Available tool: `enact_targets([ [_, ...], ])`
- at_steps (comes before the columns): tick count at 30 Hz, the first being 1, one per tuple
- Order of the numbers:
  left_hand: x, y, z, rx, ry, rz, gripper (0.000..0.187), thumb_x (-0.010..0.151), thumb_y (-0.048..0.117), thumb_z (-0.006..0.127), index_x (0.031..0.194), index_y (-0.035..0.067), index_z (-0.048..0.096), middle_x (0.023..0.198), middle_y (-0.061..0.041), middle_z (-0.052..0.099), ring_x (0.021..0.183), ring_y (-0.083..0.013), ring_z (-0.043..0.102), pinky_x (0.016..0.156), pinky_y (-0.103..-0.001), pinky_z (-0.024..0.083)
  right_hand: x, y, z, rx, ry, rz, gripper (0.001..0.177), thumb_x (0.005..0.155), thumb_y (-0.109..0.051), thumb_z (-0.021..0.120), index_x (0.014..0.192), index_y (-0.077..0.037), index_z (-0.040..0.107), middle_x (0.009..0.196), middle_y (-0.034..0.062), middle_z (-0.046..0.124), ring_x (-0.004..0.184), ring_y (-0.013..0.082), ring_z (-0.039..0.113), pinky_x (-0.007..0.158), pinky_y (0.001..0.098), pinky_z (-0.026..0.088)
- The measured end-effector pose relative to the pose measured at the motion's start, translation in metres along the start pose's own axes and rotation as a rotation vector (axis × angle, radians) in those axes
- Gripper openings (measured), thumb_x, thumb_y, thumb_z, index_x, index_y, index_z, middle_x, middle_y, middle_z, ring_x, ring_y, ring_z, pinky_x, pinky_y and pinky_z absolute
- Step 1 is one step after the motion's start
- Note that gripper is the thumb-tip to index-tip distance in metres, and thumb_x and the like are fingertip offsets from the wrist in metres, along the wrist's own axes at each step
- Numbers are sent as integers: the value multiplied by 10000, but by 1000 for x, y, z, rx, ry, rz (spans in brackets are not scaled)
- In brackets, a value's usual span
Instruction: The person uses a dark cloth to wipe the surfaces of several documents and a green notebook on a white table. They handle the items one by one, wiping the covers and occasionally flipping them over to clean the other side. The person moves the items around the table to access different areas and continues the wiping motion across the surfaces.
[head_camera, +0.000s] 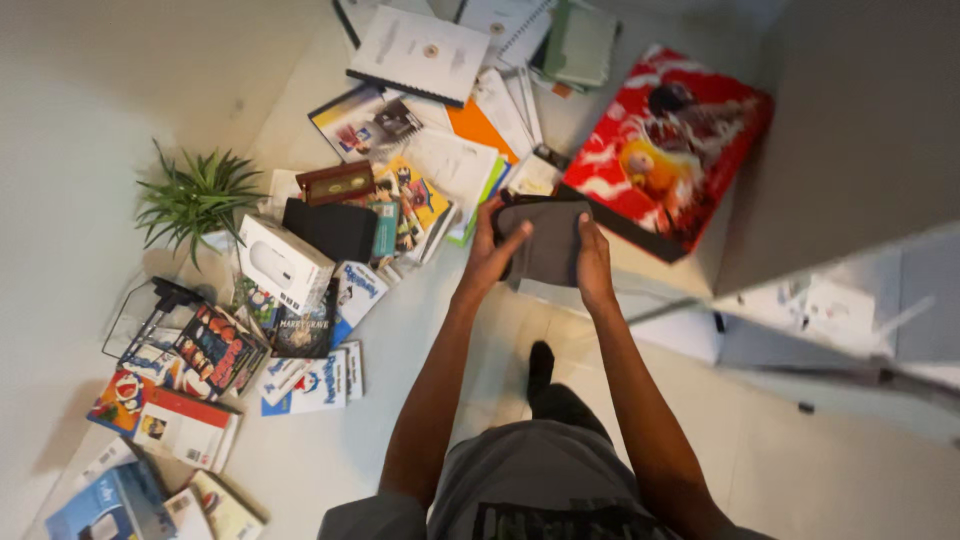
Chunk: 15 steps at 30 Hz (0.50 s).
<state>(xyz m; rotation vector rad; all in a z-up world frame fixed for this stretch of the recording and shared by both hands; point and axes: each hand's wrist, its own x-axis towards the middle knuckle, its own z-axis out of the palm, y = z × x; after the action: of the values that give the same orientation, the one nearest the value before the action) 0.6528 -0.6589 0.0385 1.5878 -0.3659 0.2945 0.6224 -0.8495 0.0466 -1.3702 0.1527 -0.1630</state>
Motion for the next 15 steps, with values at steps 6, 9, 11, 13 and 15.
enact_targets([
  [6,53,-12,28,-142,36,-202,749,845,24,795,1462,39,370,1335,-129,555,1220,-210,595,1048,-338,513,82,15,-20,-218,3,-34,577,1119,-367,515,1458,97,470,1440,145,547,1341,180,489,1136,321,325],
  [9,68,-19,39,-76,104,-157,601,873,-30,781,1412,-10,514,1356,-152,640,1216,-209,631,1052,-337,527,105,2,-25,-89,-148,21,439,1048,-275,588,1323,67,579,1181,144,681,1058,198,631,966,329,504],
  [11,76,-23,41,-97,136,-100,592,880,-34,779,1405,-18,506,1351,-140,635,1217,-189,626,1061,-324,513,120,-3,-21,-55,-203,-20,379,1033,-219,591,1317,31,576,1199,106,685,1081,169,636,969,301,504],
  [13,82,-24,45,-104,164,-123,569,884,-29,775,1391,-25,519,1301,-127,656,1178,-170,638,1033,-311,522,133,0,-22,-54,-224,-30,336,1024,-172,605,1303,13,578,1186,90,686,1073,155,633,956,290,504],
  [15,89,-23,41,-88,196,-223,531,885,-16,768,1370,-28,553,1208,-113,702,1099,-150,666,968,-297,552,147,10,-18,-78,-221,-9,302,1022,-134,631,1280,14,584,1142,95,683,1035,157,622,926,298,502],
])
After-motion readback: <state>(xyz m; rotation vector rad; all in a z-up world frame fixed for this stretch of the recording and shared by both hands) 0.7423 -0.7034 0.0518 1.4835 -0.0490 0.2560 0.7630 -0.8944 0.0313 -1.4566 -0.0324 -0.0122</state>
